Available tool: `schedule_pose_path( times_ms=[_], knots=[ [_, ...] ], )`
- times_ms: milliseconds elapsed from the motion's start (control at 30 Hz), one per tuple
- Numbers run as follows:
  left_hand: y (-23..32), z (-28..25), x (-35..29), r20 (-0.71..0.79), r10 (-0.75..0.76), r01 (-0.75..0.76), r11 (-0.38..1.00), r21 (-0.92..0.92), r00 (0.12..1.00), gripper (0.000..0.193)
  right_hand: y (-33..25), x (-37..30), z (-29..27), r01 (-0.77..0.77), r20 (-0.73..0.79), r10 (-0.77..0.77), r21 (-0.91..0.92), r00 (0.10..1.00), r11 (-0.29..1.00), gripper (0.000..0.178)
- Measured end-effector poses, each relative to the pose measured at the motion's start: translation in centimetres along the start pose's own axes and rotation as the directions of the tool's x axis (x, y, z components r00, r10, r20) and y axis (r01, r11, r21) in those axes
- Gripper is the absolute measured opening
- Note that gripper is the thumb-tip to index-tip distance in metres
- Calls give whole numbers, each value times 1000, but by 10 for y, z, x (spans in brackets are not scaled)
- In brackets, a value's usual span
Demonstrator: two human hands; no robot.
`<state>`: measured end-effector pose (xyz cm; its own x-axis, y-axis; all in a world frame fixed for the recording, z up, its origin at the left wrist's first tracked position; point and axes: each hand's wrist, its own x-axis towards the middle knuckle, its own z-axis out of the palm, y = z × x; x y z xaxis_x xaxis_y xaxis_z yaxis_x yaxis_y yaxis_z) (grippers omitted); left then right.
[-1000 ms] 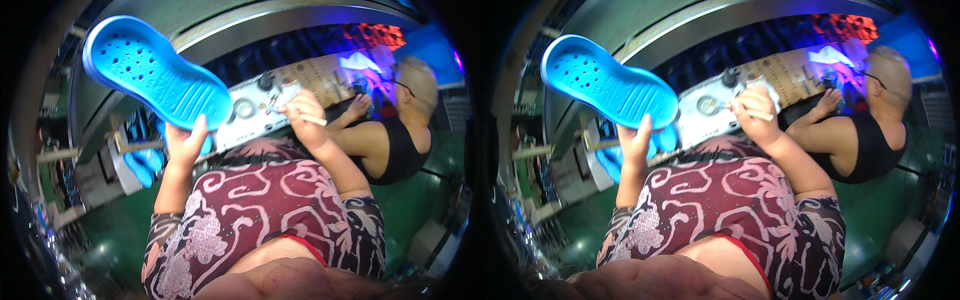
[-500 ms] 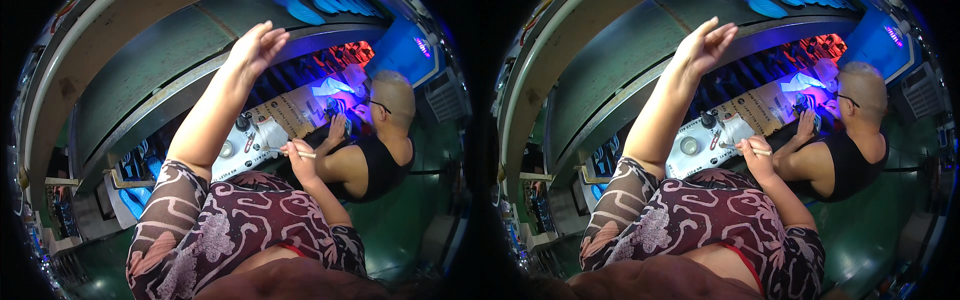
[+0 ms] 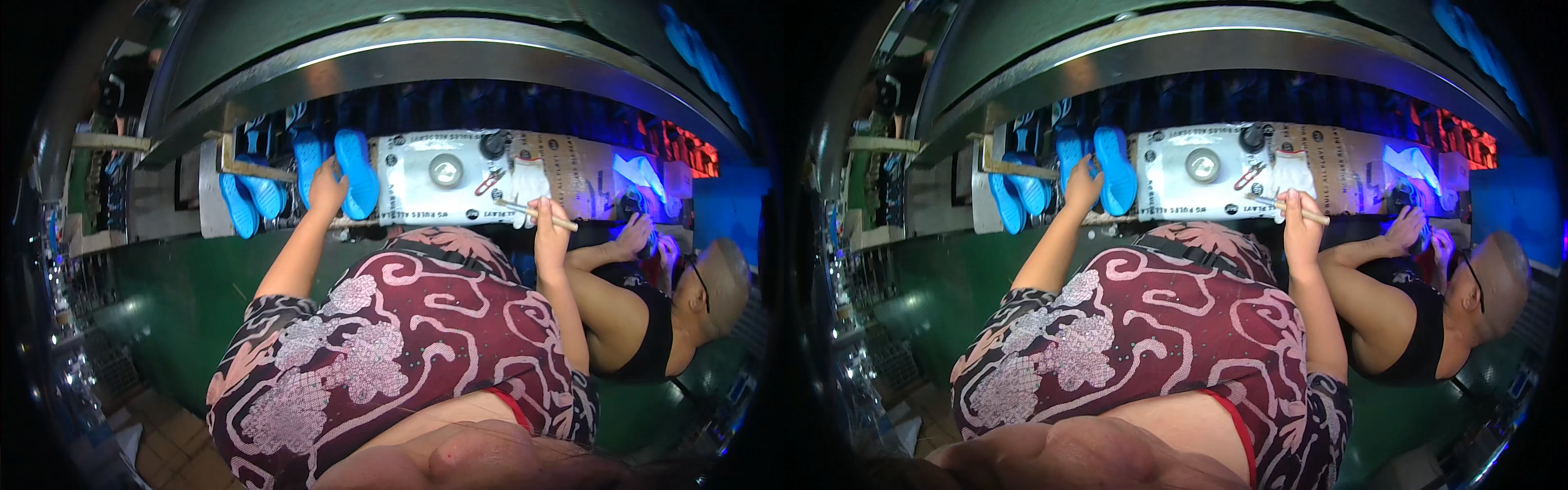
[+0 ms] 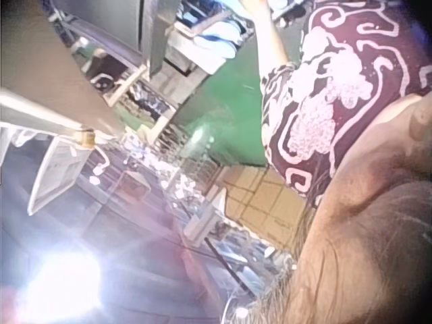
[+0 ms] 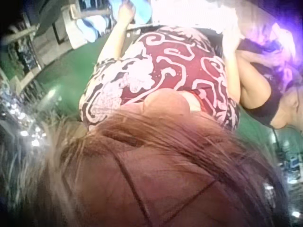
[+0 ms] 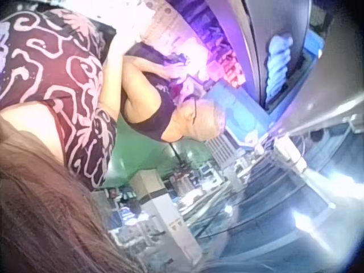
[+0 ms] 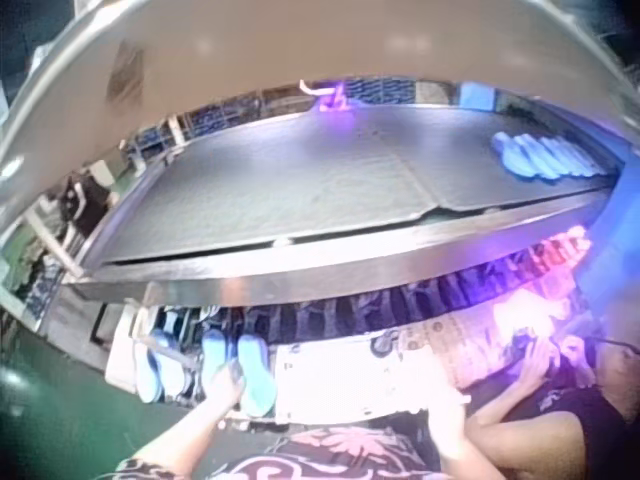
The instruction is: The person applies adhesive to shoe soles using a brush and places the soles onto the conveyor above.
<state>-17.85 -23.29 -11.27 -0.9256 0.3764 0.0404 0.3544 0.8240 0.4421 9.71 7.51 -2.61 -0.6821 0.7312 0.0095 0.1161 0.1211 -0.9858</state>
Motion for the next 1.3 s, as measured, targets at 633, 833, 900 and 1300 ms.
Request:
schedule_pose_path(
  times_ms=[633,833,900,1300],
  knots=[
    [-47,15,-25,740,-242,778,197,-596,628,38,81,63,113,343,355,-179,-481,918,807,15],
    [-19,-41,-63,702,-31,701,-40,-712,711,42,48,56,99,227,279,-132,-345,951,911,13],
    [12,-63,-82,657,-28,657,-3,-754,753,43,50,54,98,195,273,-109,-311,956,930,14],
    [95,-78,-71,-2,-46,27,616,-787,999,33,26,47,74,-218,204,200,71,958,973,27]
  ],
)
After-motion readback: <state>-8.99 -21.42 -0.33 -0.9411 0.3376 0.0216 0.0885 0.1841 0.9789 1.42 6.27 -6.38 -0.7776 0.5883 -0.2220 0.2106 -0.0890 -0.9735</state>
